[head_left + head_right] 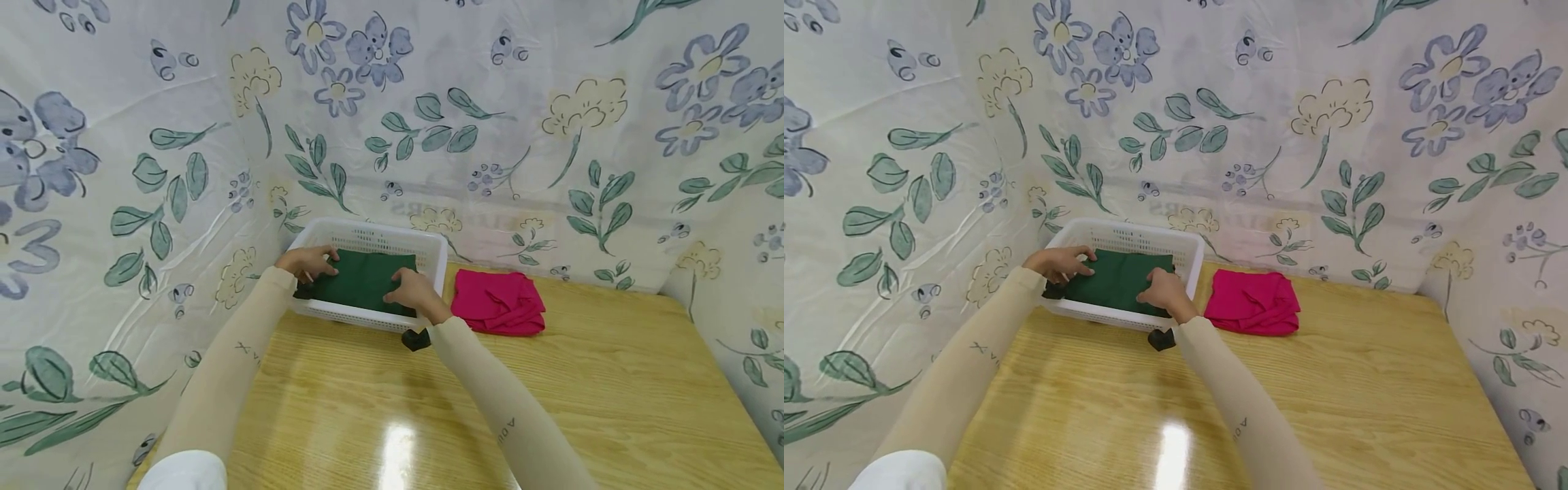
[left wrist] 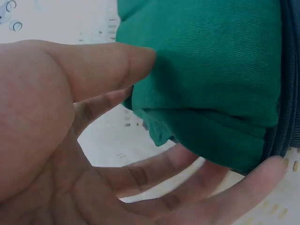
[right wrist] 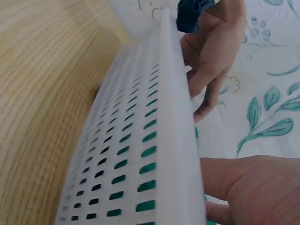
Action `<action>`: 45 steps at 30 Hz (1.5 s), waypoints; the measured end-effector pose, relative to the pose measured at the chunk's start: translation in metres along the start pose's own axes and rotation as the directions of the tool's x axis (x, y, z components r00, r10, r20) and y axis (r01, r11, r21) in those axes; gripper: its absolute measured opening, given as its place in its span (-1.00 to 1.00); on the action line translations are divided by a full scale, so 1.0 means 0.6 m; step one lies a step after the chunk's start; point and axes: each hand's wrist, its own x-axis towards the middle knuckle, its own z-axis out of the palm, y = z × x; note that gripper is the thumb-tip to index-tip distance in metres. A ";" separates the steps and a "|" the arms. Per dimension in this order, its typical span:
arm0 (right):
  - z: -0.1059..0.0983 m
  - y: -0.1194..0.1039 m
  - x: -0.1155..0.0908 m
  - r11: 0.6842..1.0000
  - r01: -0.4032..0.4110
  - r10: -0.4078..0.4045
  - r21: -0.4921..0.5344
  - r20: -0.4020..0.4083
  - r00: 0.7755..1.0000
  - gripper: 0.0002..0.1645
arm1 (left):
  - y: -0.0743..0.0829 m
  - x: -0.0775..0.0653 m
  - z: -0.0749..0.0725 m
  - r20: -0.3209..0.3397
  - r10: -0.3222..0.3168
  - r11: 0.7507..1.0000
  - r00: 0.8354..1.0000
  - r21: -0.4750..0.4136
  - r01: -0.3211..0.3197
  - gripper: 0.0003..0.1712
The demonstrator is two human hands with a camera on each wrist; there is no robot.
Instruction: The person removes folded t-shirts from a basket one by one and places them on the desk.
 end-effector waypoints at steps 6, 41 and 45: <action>0.007 0.006 0.006 0.999 0.014 -0.012 0.051 -0.041 0.999 -0.44 | 0.006 -0.001 0.001 0.006 0.006 0.999 1.000 0.033 -0.006 -0.47; 0.021 0.016 0.017 0.973 0.084 -0.050 0.215 -0.157 0.986 -0.53 | 0.007 0.007 0.001 -0.054 0.093 0.987 0.994 -0.123 -0.099 -0.55; 0.023 0.017 0.017 0.974 0.102 -0.066 0.204 -0.175 0.982 -0.52 | 0.003 0.006 0.001 -0.072 0.127 0.987 0.989 -0.091 -0.134 -0.55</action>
